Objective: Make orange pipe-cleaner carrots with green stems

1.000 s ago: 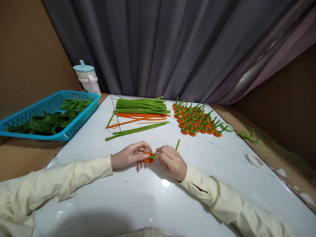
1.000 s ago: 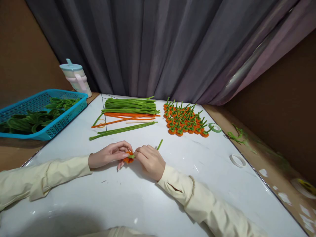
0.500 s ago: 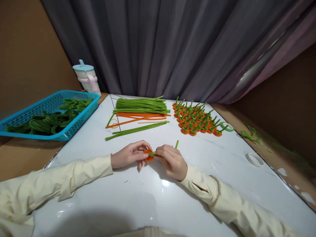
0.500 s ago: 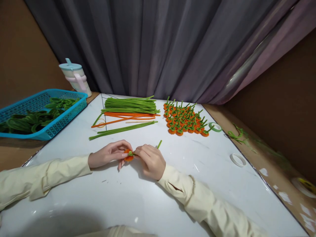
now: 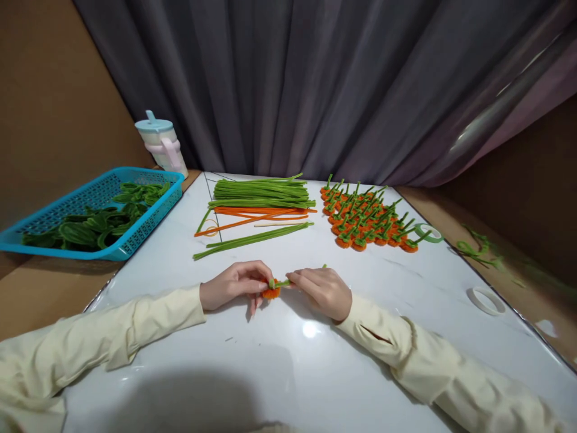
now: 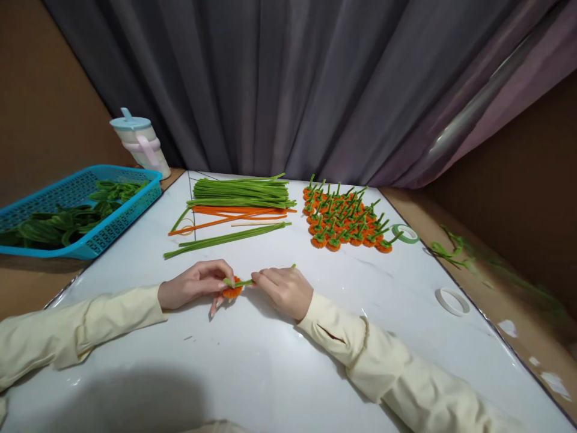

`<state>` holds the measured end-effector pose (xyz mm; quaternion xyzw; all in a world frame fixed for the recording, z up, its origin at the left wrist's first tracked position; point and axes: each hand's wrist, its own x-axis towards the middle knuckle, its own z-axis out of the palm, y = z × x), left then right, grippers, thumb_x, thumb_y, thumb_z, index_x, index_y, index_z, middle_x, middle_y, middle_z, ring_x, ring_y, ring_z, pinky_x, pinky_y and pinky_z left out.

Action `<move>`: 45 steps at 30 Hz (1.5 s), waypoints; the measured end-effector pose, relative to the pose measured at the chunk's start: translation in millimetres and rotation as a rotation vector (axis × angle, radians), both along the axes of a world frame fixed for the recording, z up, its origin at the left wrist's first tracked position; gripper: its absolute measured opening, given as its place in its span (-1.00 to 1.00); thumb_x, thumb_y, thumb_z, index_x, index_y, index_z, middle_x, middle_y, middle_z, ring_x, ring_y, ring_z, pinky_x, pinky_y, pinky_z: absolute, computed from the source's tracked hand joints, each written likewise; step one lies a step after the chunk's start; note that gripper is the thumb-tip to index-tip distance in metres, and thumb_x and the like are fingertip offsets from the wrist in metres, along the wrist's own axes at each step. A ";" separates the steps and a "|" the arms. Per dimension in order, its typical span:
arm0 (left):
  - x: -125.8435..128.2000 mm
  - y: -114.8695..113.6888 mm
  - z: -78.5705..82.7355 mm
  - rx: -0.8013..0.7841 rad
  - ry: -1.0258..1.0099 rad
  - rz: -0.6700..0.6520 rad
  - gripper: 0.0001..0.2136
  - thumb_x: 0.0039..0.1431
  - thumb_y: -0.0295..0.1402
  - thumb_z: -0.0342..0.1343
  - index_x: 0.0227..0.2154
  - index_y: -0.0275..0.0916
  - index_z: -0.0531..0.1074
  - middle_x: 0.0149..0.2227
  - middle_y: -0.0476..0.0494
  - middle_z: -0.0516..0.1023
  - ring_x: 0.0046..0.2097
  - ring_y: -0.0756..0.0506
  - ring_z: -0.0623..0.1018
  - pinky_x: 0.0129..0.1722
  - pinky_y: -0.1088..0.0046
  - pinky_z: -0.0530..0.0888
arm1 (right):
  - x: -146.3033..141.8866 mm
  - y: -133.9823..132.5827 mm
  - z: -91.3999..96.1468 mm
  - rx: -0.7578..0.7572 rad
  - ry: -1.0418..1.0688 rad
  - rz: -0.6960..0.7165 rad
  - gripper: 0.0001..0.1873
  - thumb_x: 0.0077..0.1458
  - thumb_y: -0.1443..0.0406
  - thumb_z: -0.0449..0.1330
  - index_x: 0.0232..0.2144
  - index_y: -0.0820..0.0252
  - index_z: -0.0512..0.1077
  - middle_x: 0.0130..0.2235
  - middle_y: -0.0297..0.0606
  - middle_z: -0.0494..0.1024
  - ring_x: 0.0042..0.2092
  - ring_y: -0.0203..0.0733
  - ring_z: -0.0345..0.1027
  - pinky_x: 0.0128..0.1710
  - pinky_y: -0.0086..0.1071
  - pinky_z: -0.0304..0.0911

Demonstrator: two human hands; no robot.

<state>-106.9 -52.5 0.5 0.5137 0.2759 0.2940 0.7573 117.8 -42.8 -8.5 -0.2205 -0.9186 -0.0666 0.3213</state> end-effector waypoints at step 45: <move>20.7 74.6 -3.4 -0.220 -0.176 -0.267 -0.67 -0.17 -0.33 0.31 -0.27 -0.30 0.47 -0.53 -0.08 0.52 -0.60 0.00 0.49 -0.63 0.53 0.46 | -84.3 156.9 81.3 -0.299 -0.885 -0.095 -0.80 0.03 0.47 0.08 -0.24 0.30 0.40 -0.34 -0.18 0.52 -0.36 -0.24 0.43 -0.44 -0.50 0.20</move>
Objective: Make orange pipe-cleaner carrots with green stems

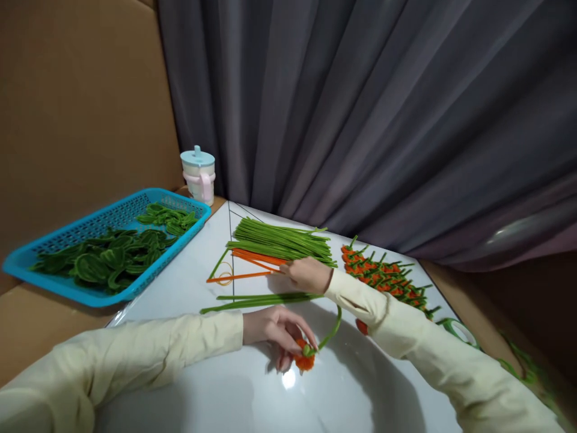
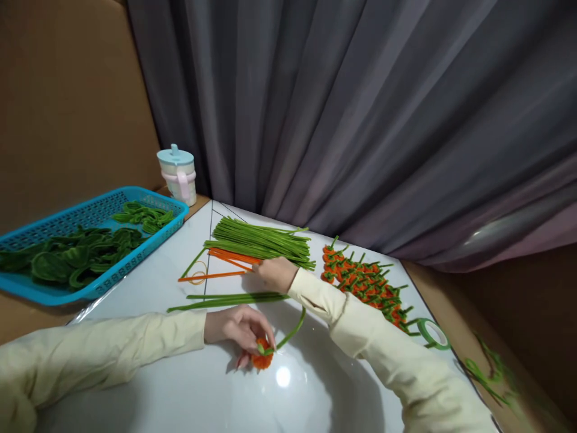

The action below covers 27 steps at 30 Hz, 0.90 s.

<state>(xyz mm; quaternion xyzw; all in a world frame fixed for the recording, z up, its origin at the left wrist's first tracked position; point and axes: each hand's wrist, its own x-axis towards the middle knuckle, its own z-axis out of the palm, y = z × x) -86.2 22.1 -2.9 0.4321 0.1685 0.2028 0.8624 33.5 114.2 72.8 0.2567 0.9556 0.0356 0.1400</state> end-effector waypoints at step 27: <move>67.3 15.2 1.6 0.227 0.205 0.659 -0.53 -0.02 -0.18 0.20 -0.08 -0.27 0.23 -0.44 -0.08 0.49 -0.38 -0.06 0.54 -0.34 0.41 0.48 | 125.3 -74.9 -5.8 -0.315 0.777 -0.397 -0.68 0.16 0.39 -0.10 -0.25 0.28 0.45 -0.46 -0.22 0.44 -0.46 -0.27 0.32 -0.44 -0.47 0.23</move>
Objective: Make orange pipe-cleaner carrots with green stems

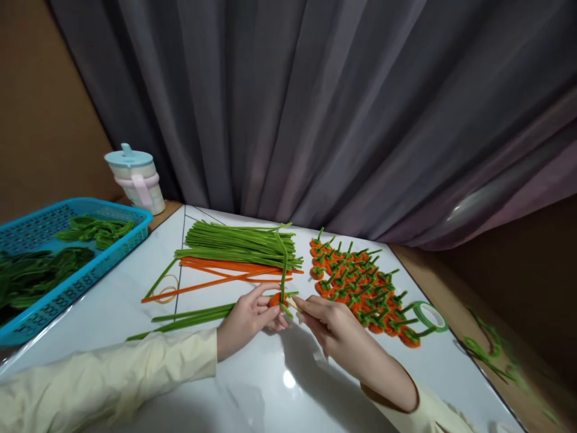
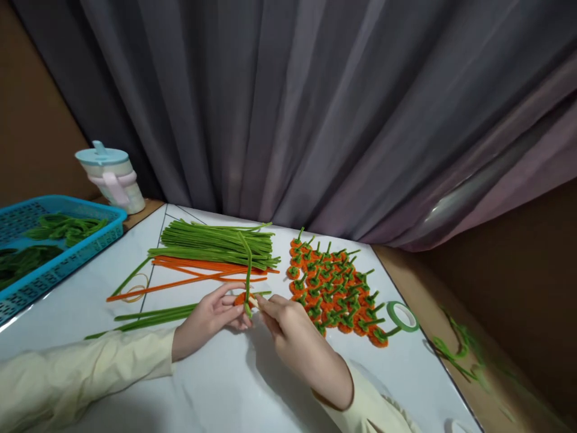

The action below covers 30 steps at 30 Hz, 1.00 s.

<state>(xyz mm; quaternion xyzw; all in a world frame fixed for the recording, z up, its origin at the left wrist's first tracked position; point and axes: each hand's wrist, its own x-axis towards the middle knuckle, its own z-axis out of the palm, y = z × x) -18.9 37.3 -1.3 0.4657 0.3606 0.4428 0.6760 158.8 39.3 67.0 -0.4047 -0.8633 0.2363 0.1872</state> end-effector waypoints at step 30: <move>-13.8 9.9 8.9 -0.230 -0.161 -0.216 -0.63 0.11 -0.12 0.01 -0.15 -0.32 0.33 -0.26 -0.25 0.51 -0.31 -0.15 0.56 -0.29 0.29 0.50 | -1.4 -2.4 -33.5 0.005 -0.153 0.180 -0.37 0.07 0.52 -0.15 0.21 0.29 -0.11 -0.31 -0.14 0.41 -0.43 -0.25 0.27 -0.43 -0.40 0.25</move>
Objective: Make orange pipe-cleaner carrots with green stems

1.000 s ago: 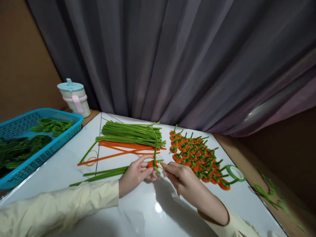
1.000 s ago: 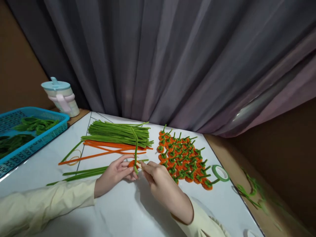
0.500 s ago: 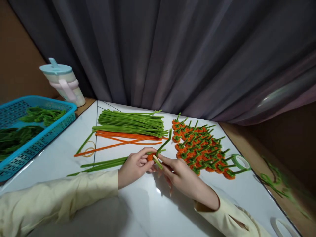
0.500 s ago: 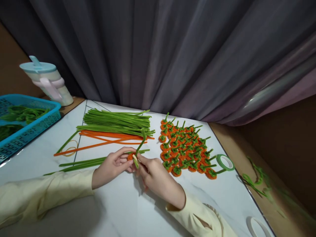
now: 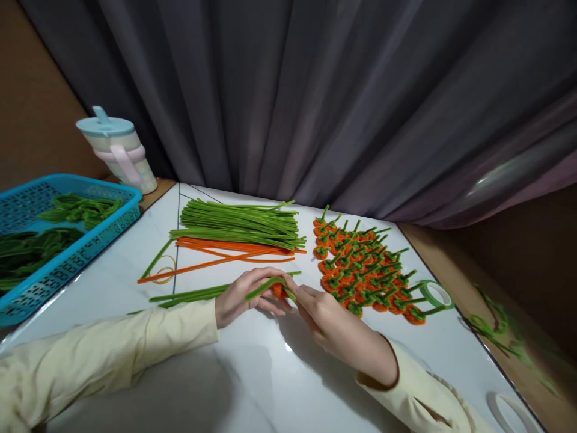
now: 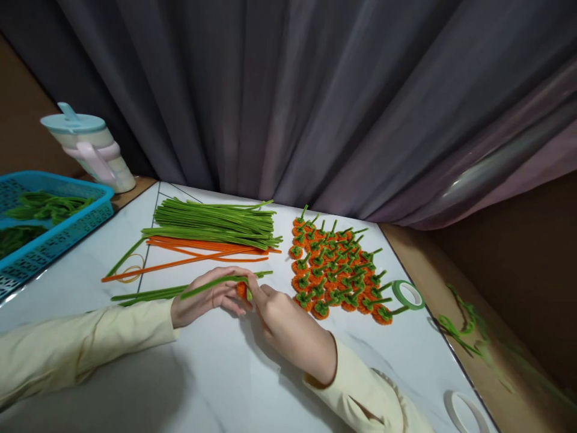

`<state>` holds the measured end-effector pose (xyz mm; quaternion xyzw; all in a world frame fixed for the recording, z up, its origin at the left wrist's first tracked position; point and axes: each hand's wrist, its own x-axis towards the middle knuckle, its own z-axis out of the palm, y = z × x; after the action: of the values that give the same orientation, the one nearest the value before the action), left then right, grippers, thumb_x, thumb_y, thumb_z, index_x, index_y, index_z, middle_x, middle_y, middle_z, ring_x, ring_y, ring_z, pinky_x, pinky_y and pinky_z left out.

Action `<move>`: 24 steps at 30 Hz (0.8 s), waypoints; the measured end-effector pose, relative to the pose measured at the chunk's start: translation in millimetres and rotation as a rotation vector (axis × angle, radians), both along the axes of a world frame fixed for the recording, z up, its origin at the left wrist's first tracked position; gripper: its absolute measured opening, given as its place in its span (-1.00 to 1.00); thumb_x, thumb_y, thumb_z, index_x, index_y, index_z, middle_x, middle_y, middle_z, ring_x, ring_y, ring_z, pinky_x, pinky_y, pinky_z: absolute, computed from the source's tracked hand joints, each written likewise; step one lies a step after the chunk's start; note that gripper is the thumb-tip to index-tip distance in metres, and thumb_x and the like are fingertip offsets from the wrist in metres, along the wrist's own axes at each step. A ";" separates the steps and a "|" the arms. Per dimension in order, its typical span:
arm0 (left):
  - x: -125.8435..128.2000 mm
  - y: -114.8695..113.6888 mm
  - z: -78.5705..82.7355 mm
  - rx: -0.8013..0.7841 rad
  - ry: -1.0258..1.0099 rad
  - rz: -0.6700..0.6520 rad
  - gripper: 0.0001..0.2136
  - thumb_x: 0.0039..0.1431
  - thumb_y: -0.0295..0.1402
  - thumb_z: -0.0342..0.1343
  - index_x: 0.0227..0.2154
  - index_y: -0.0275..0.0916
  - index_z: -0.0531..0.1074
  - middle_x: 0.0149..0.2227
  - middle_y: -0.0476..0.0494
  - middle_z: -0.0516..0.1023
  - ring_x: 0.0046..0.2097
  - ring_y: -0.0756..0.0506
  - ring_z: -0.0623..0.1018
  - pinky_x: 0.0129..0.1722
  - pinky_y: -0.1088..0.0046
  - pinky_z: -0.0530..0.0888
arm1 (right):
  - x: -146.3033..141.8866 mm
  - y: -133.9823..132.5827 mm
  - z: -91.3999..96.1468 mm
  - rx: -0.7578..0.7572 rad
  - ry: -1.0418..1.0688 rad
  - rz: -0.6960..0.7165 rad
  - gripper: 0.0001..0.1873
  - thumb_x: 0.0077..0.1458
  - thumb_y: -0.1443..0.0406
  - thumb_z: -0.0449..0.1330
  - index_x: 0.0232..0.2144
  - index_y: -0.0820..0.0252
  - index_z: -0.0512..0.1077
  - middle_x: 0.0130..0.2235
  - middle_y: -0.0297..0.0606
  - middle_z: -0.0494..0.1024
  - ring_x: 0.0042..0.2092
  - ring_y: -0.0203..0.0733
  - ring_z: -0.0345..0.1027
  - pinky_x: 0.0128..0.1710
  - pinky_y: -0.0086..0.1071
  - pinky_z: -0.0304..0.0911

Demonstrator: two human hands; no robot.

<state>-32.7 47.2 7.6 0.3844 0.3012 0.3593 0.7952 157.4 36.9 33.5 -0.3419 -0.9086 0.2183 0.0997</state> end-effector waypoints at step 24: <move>2.5 2.1 -7.7 -0.002 -0.040 -0.062 -0.71 0.05 -0.37 0.18 -0.13 -0.30 0.42 -0.27 -0.16 0.51 -0.31 0.01 0.52 -0.20 0.43 0.46 | 0.4 2.4 23.8 -0.097 0.170 0.020 -0.58 0.12 0.48 -0.14 0.02 0.28 0.25 -0.39 -0.23 0.40 -0.44 -0.30 0.25 -0.38 -0.43 0.24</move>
<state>-30.3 49.3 -0.1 0.3854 0.2738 0.3418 0.8122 157.8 39.3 57.3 -0.3175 -0.8885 0.2914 0.1577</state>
